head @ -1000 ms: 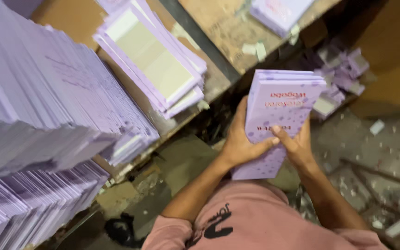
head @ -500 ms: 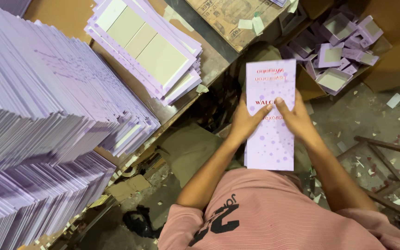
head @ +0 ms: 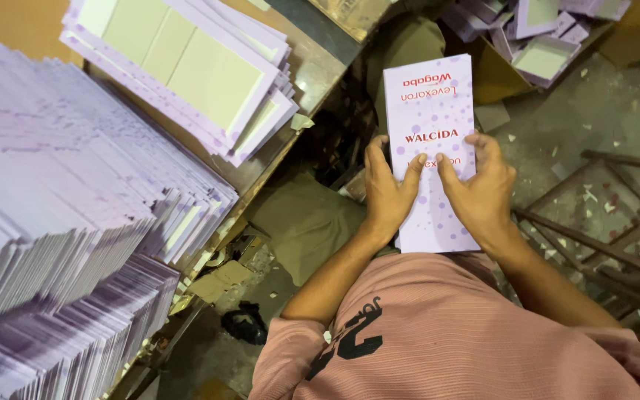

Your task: The person sits on the floor and repeatedly picks up small purple paper cards from a large pile, aligns them, and places them into a smaller stack. The person continues this process, occasionally adjusting the stacks to keep them neat.

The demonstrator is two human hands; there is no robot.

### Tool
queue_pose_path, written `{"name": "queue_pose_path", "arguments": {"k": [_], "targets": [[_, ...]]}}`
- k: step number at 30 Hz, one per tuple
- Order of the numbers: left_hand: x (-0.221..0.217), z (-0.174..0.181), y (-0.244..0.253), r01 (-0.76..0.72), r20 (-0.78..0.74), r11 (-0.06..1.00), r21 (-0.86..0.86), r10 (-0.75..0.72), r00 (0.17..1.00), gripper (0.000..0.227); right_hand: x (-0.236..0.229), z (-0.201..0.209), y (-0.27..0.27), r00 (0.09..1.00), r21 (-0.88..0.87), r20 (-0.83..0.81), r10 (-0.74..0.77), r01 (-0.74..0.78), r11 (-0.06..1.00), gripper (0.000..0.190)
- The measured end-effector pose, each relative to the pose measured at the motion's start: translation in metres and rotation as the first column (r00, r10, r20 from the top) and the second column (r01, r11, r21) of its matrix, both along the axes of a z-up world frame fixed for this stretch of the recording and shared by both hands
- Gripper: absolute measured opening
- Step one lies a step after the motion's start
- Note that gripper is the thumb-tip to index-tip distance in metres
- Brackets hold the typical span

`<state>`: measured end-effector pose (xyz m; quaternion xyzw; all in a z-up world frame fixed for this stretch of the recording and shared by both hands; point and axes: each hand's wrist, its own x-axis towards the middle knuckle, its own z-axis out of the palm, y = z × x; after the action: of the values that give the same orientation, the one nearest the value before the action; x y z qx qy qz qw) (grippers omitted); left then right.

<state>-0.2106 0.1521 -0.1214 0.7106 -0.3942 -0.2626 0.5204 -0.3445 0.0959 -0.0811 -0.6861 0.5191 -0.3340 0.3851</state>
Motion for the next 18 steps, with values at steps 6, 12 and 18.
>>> {"name": "queue_pose_path", "arguments": {"k": [6,12,18], "targets": [[-0.007,0.005,-0.001,0.01,-0.012,1.0,0.0,-0.01,1.0,0.066,-0.006,-0.002,-0.01,0.998,0.135,0.038,-0.052,0.047,0.99,0.044],[-0.017,0.006,-0.001,0.028,-0.038,1.0,-0.005,-0.029,0.999,0.062,-0.015,0.006,-0.023,0.985,0.196,-0.169,-0.04,0.073,0.978,0.037],[-0.008,0.02,-0.003,0.087,-0.109,0.996,0.015,-0.084,0.99,0.057,-0.011,0.017,-0.023,0.989,0.233,-0.149,-0.018,0.053,0.971,0.031]]}}
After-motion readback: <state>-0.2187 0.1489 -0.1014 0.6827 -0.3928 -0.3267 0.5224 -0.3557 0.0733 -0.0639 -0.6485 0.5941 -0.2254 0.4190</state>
